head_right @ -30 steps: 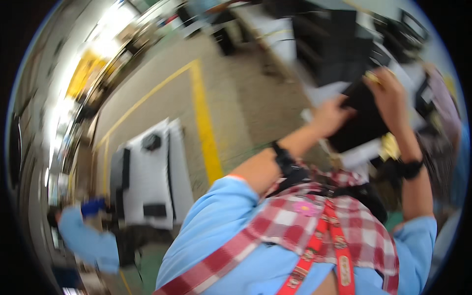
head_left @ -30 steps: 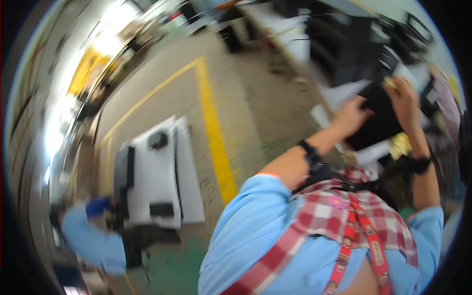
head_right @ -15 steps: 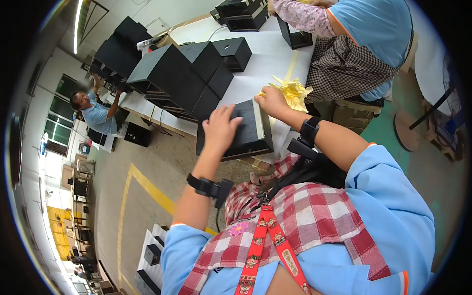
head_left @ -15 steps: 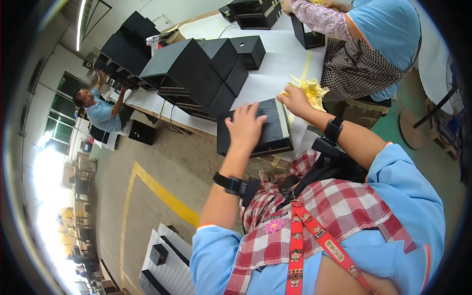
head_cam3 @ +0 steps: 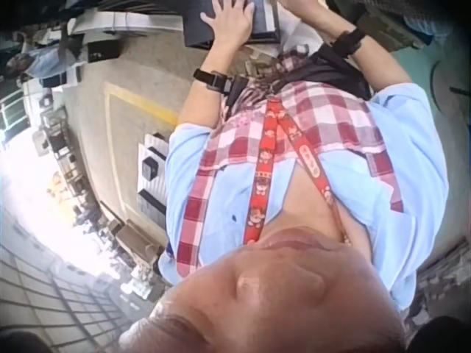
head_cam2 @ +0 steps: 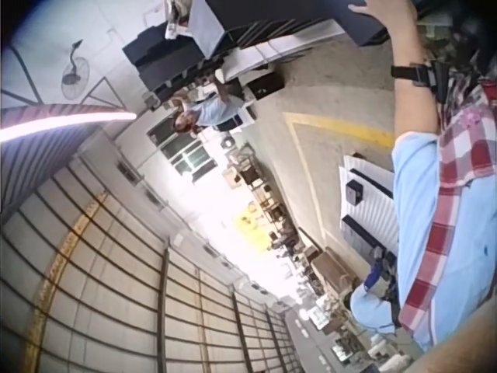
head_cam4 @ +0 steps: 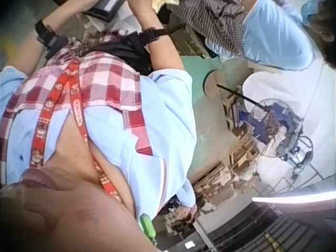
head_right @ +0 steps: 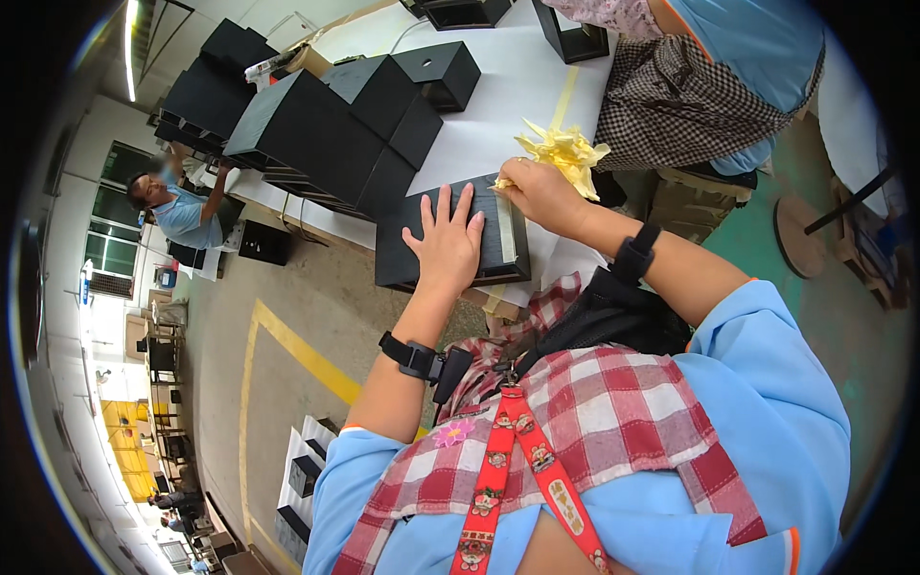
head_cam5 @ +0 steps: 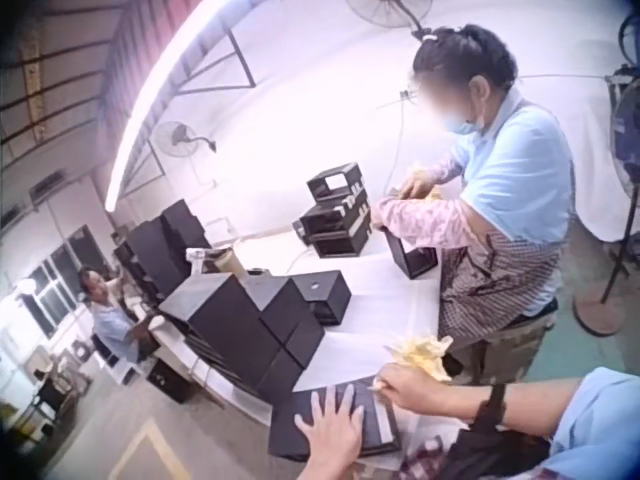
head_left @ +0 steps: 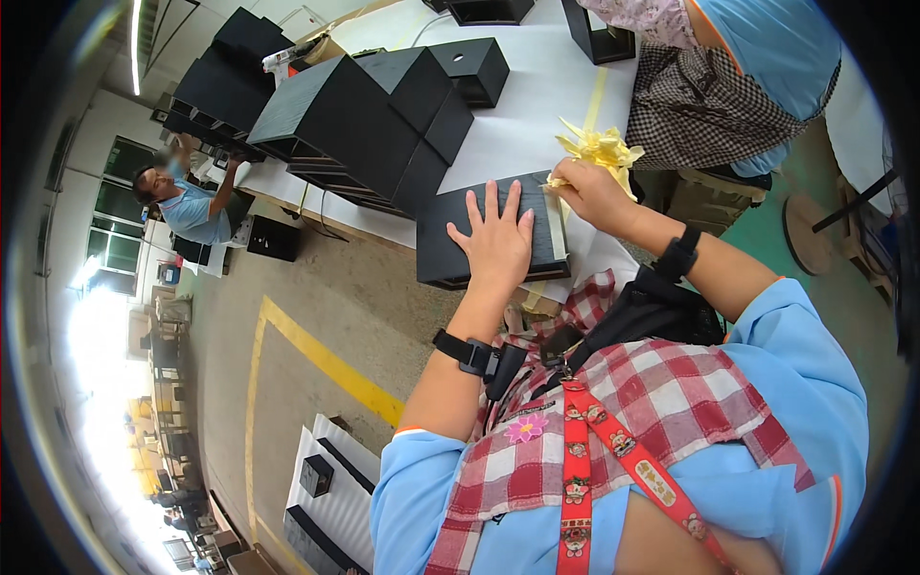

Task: The person assembles small black boxes by applying yellow tape to the edges and corners. They handle the boxes one at a time, picking them up, applying tape, and placing them back on the table.

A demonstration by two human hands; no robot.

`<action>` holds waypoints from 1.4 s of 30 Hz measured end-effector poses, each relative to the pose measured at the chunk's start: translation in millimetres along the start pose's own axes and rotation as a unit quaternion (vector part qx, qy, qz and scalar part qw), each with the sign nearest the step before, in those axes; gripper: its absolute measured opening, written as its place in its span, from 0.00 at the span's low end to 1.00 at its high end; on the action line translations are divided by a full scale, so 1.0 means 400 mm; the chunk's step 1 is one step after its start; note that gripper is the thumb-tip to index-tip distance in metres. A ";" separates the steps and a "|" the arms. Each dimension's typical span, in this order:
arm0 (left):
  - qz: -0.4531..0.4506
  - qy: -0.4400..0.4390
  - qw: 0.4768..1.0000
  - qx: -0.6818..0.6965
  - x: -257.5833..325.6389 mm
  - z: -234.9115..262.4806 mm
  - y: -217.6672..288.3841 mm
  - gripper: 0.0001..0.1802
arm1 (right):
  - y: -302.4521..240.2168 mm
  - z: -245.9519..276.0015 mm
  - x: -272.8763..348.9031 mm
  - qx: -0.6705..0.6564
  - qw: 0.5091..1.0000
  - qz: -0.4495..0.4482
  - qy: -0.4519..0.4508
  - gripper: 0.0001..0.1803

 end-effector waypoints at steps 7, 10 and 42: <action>-0.004 -0.014 1.000 -0.008 -0.009 0.002 0.004 0.25 | -0.102 0.153 0.109 -0.003 0.998 -0.030 -0.061 0.07; -0.004 -0.017 1.000 -0.010 -0.010 0.000 0.005 0.25 | -0.192 0.286 0.154 -0.054 0.998 0.006 0.035 0.07; 0.119 -0.097 0.499 0.853 0.117 0.122 0.144 0.25 | -0.211 0.133 0.188 -0.034 0.996 -0.022 -0.075 0.20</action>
Point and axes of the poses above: each hand's wrist, its own x-axis away from the middle knuckle, its own z-axis out of the back of the hand, y = z × x, the point moved 4 cm from there along -x, towards the middle knuckle, and after that the axes turned 12 degrees about -z, right-handed, at the moved point
